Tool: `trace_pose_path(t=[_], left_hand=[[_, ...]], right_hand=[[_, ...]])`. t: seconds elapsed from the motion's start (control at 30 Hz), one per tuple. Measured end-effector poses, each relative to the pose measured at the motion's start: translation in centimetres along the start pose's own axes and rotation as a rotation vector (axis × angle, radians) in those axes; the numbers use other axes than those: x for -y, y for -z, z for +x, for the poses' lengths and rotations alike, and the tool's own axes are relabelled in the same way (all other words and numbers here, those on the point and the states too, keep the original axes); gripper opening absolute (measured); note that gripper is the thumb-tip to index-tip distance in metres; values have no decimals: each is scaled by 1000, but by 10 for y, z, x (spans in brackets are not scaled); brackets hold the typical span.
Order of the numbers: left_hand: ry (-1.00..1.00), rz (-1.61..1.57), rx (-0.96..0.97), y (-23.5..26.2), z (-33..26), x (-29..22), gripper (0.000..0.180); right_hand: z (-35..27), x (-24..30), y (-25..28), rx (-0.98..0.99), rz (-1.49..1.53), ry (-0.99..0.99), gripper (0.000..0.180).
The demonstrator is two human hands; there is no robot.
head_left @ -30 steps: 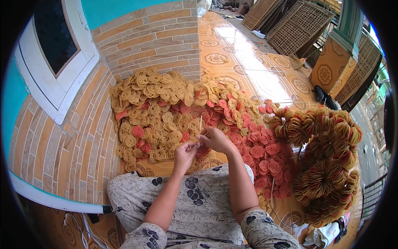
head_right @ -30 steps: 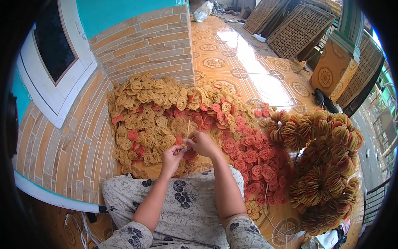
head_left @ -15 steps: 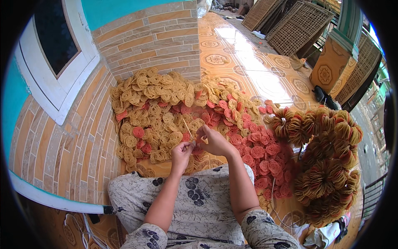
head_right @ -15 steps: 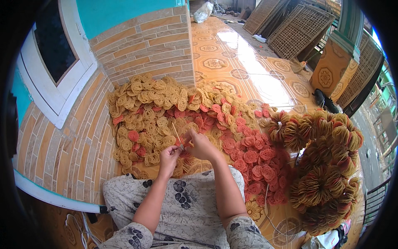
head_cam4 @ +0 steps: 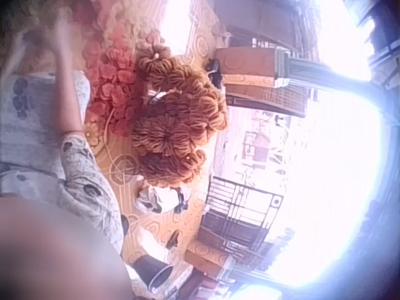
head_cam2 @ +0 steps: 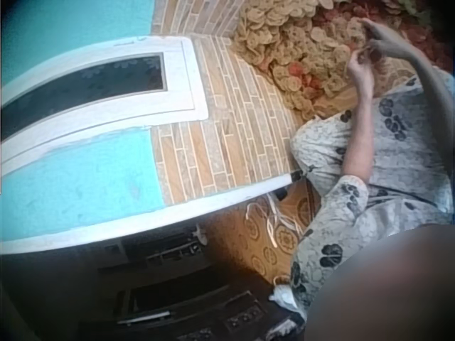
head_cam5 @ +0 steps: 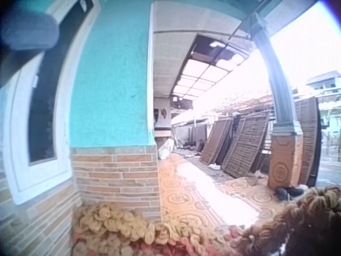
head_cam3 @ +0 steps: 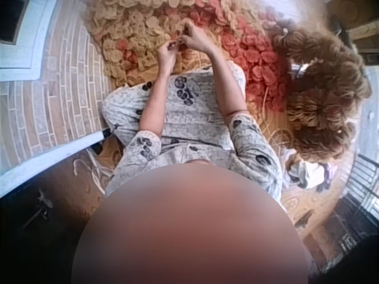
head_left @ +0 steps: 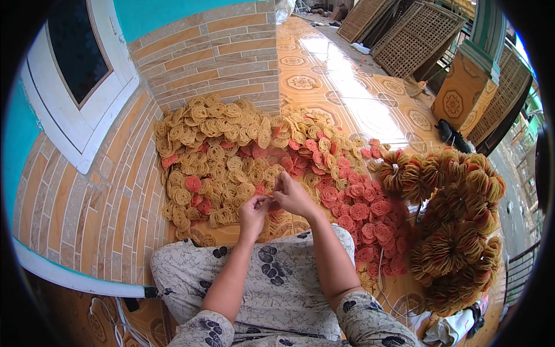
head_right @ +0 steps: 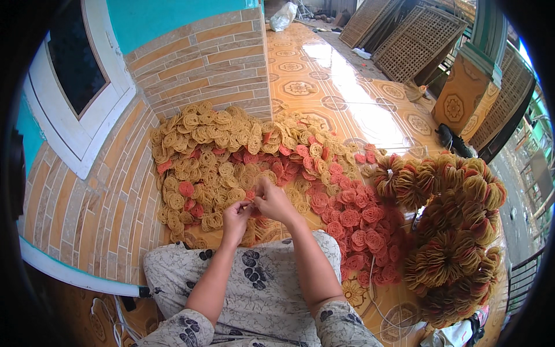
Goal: The person sits on a tiled floor and assembles small circular woven florets onto thin sticks. They pick up florets from piles of yellow and red pieces, thread them onto sticks, and place the completed units into a growing bundle. The person also handles a white ribbon, folding and tying it during the process.
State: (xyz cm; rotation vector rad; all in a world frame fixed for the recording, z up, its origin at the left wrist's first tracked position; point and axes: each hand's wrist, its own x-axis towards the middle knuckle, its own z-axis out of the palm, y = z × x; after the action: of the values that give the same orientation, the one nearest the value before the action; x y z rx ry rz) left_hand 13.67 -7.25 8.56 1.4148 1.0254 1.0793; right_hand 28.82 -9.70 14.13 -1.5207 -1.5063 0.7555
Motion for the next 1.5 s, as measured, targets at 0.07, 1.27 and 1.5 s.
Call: trace_pose_path(t=[0.07, 1.27, 1.5], left_hand=[[-57, 124, -9, -1, -2, -3, 12], [-40, 195, 166, -4, 3, 15, 9], [46, 162, 188, 5, 13, 14, 11]], right_hand=[[4, 0, 0, 21, 220, -156, 12], [-21, -45, 84, -336, -709, -391, 33], [-3, -25, 41, 115, -16, 16, 31]])
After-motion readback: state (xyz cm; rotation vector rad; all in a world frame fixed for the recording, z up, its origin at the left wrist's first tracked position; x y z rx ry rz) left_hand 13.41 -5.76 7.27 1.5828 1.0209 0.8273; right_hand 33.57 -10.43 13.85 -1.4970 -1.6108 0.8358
